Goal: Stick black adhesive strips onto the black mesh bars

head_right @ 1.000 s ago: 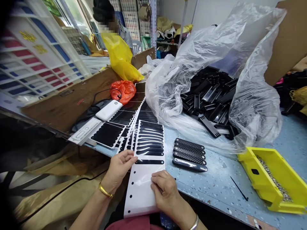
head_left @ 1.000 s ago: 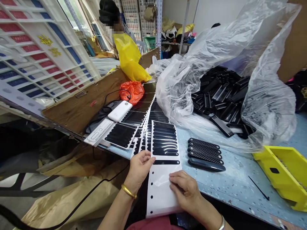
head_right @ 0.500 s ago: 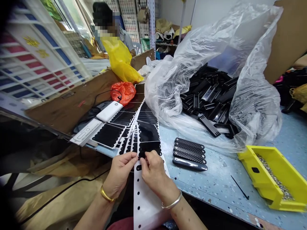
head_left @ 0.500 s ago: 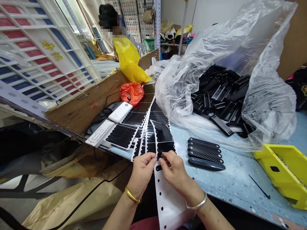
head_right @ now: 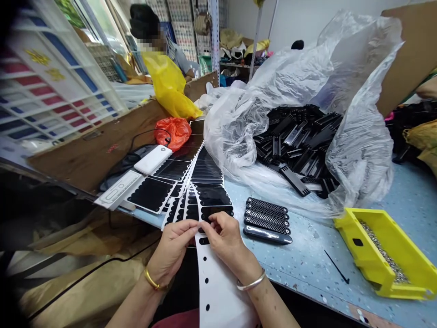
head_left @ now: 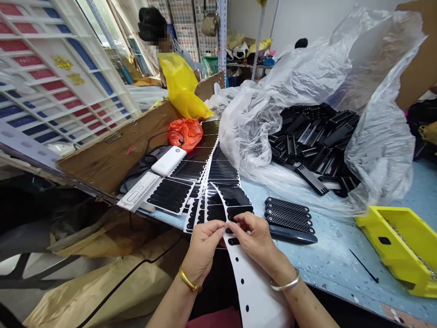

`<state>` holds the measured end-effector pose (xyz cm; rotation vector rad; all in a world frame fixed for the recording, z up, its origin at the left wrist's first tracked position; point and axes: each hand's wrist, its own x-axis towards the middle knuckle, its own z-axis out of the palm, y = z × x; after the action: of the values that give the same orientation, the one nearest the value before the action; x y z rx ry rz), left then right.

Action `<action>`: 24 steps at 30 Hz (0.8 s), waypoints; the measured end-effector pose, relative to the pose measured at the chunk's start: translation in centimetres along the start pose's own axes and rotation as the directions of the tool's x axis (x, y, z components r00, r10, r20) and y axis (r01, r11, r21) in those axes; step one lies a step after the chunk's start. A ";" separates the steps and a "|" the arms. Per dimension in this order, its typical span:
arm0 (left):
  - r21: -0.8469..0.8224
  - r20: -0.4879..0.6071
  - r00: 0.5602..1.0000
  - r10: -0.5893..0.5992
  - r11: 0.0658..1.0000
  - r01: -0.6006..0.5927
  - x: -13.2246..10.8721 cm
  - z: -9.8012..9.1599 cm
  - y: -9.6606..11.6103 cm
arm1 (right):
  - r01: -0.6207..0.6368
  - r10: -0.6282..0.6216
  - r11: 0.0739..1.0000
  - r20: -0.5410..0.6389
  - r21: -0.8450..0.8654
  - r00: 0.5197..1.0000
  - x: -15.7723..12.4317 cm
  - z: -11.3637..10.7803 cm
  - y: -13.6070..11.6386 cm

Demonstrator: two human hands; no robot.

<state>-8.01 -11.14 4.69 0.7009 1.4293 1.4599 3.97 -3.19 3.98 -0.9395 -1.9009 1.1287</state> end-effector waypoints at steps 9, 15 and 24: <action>-0.137 -0.201 0.979 -0.044 0.990 0.017 2.3 -3.7 0.4 | -0.201 0.327 0.812 -0.141 0.548 0.934 -0.3 -5.0 -0.5; -0.120 -0.422 0.872 0.249 0.938 -0.326 7.6 -7.8 7.2 | -0.106 0.425 0.753 -0.356 0.650 0.832 -2.1 -11.9 -1.4; 0.301 -0.469 0.509 0.722 0.672 -0.676 19.0 -8.0 17.3 | -0.090 0.401 0.801 -0.419 0.592 0.814 -5.3 -12.9 -0.6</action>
<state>-26.54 4.60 16.22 1.0439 1.7422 2.4252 17.30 -3.03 8.00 -1.0489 -0.9319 1.3068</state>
